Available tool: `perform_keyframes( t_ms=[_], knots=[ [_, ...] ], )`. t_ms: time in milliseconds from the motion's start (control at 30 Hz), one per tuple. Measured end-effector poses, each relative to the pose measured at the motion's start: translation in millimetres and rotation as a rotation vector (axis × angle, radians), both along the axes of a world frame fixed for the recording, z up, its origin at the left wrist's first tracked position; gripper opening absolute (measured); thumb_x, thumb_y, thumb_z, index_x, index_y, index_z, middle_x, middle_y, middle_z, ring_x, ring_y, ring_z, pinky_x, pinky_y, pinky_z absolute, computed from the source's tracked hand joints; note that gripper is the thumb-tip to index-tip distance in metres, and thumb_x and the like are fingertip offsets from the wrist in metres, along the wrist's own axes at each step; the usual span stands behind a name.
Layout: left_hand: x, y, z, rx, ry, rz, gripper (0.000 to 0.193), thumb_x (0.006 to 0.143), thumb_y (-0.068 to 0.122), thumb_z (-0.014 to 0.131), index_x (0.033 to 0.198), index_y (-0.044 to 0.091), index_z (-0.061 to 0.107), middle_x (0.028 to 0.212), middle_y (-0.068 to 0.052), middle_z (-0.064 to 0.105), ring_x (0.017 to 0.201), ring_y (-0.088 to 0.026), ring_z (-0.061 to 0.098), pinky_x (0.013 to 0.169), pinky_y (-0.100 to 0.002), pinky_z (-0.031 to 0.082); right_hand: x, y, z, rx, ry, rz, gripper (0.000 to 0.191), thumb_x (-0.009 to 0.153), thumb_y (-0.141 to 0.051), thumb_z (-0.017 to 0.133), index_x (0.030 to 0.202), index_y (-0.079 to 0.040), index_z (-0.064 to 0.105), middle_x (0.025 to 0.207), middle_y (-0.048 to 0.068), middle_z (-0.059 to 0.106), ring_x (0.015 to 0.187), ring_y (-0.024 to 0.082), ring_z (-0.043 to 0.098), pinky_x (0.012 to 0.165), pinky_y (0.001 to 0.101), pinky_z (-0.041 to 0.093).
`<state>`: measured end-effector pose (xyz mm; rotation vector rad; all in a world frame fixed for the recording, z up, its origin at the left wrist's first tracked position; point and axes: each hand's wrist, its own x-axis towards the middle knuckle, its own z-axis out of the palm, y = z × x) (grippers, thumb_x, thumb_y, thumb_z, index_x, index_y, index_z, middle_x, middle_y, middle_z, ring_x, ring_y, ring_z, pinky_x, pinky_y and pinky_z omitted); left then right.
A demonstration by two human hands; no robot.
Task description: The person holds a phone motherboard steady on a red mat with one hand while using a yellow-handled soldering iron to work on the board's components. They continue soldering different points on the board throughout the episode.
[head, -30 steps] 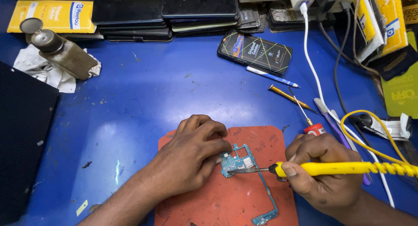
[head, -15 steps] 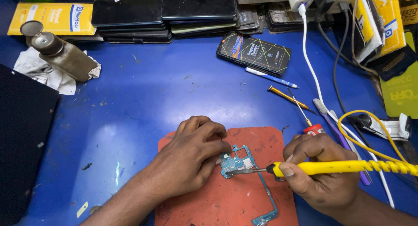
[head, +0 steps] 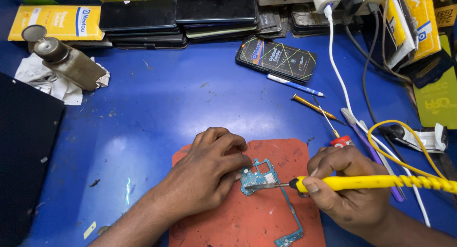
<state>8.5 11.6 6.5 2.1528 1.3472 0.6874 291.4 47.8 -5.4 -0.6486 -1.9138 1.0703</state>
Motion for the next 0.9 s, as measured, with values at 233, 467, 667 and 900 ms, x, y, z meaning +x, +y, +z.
perform_keyframes(
  t_ms=[233, 467, 667, 900],
  knots=[
    [0.4, 0.0, 0.3, -0.002, -0.001, 0.002, 0.024, 0.077, 0.007, 0.073, 0.100, 0.012, 0.077, 0.119, -0.005, 0.064, 0.120, -0.029, 0.052, 0.097, -0.045, 0.046, -1.0, 0.3, 0.8, 0.017, -0.004, -0.025, 0.018, 0.093, -0.007, 0.069, 0.097, -0.006, 0.052, 0.075, 0.004, 0.064, 0.064, 0.008, 0.062, 0.061, 0.0245, 0.052],
    [0.4, 0.2, 0.7, -0.001, -0.001, 0.000, 0.025, 0.078, 0.007, 0.073, 0.102, 0.012, 0.077, 0.118, -0.004, 0.064, 0.120, -0.029, 0.053, 0.098, -0.044, 0.047, -2.0, -0.8, 0.2, 0.016, 0.009, -0.008, 0.018, 0.094, -0.007, 0.069, 0.097, -0.006, 0.052, 0.076, 0.004, 0.064, 0.064, 0.008, 0.063, 0.061, 0.0243, 0.052],
    [0.8, 0.1, 0.3, -0.004, 0.005, 0.005, 0.025, 0.078, 0.007, 0.074, 0.102, 0.013, 0.077, 0.119, -0.004, 0.064, 0.120, -0.028, 0.053, 0.097, -0.044, 0.047, -2.2, -0.6, 0.4, 0.004, 0.006, -0.004, 0.017, 0.094, -0.007, 0.069, 0.097, -0.006, 0.052, 0.076, 0.004, 0.064, 0.064, 0.008, 0.064, 0.059, 0.0241, 0.052],
    [0.4, 0.0, -0.8, 0.003, 0.009, 0.000, 0.025, 0.077, 0.007, 0.074, 0.101, 0.013, 0.077, 0.119, -0.004, 0.064, 0.121, -0.029, 0.052, 0.098, -0.045, 0.046, -1.2, -0.6, 1.2, 0.017, 0.007, -0.013, 0.017, 0.094, -0.006, 0.068, 0.097, -0.006, 0.051, 0.075, 0.004, 0.064, 0.064, 0.008, 0.063, 0.061, 0.0248, 0.052]
  ],
)
